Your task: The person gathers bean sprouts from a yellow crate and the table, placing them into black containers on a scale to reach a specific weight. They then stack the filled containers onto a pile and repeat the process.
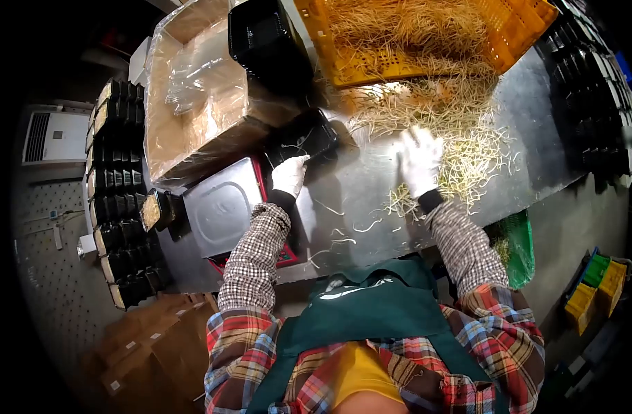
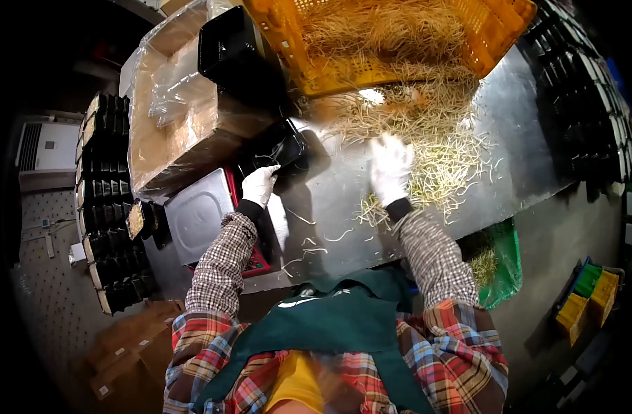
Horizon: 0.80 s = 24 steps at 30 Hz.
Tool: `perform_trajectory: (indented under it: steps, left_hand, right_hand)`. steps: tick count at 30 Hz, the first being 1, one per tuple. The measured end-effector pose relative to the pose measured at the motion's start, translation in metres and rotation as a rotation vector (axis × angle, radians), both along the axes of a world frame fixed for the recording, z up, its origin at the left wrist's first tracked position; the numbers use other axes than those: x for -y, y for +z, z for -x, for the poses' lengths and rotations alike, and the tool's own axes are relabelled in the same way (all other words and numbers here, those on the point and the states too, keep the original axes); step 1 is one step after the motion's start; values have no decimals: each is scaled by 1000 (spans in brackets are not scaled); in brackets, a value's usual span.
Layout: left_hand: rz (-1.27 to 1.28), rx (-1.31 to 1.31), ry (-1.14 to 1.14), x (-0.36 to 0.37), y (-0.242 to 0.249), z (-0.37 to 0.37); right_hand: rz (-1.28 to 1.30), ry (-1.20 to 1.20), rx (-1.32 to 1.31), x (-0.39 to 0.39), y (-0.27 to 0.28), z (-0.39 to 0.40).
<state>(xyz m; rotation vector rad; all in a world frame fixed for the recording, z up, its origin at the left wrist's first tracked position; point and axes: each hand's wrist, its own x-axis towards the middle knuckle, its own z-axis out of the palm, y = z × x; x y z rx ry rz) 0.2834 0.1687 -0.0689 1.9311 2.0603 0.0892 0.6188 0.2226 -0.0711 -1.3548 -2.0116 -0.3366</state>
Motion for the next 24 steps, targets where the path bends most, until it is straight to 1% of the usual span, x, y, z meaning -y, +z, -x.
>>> perform_trajectory:
  steps: [1,2,3,4,5,6,7,8,10,11,12,13,14,15,16,17,18,19,20,21,22,23,24]
  left_hand:
    - [-27,10,12,0,-3,-1]
    - [-57,18,21,0,-6,-2]
    - [-88,24,26,0,-6,-4]
    - [-78,51,38,-1,6,-9]
    - [-17,72,11,-5,12,-9]
    - [42,92,-17,-8,16,-7]
    - [-31,169,-52,-6,20,-9]
    - [-71,224,-55,-4,2,0]
    - [-162,272,-147,-2,-9,8]
    - [-40,243,-107,-3,-5,8]
    - [-37,180,-94,-3,-9,11]
    - [-30,166,-29,-5,-4,8]
    - [-25,151,40,-6,2,3]
    - [-79,125,40,-4,5,-1]
    - [-133,96,42,-3,7,-5]
    - [-186,67,46,-2,9,-9]
    - [-230,87,69,0,23,-17]
    - [-280,102,55,2,36,-22]
    - [-327,113,40,5,48,-25]
    - [-412,103,28,8,60,-27]
    - [-488,167,14,10,87,-34]
    - [-523,211,51,13,115,-41]
    - [-558,253,87,17,140,-47]
  right_hand:
    - [348,145,6,11,-5,13]
    - [419,258,-229,39,9,40]
    - [605,399,111,64,61,60]
    - [622,681,84,92,24,73]
    - [968,871,99,119,7,91]
    - [561,1072,-1,151,-18,85]
    - [648,1192,195,160,-29,84]
    - [576,1188,75,153,-23,77]
    - [578,1002,98,111,-16,61]
    - [689,808,184,81,-1,45]
    - [794,611,268,51,9,26]
    - [747,415,13,28,-2,-2]
    - [500,329,-88,4,-30,-31]
    - [385,171,-135,-15,-35,-56]
    - [268,16,-183,-28,-29,-65]
    - [189,14,-116,-36,-25,-65]
    - [113,13,-49,-42,-7,-65]
    - [62,165,-140,-37,18,-48]
    - [421,284,45,-33,41,-24]
    - [430,440,-38,-17,49,5]
    - [594,490,0,7,15,36]
    - [285,761,-164,28,18,59]
    - [611,942,2,44,2,89]
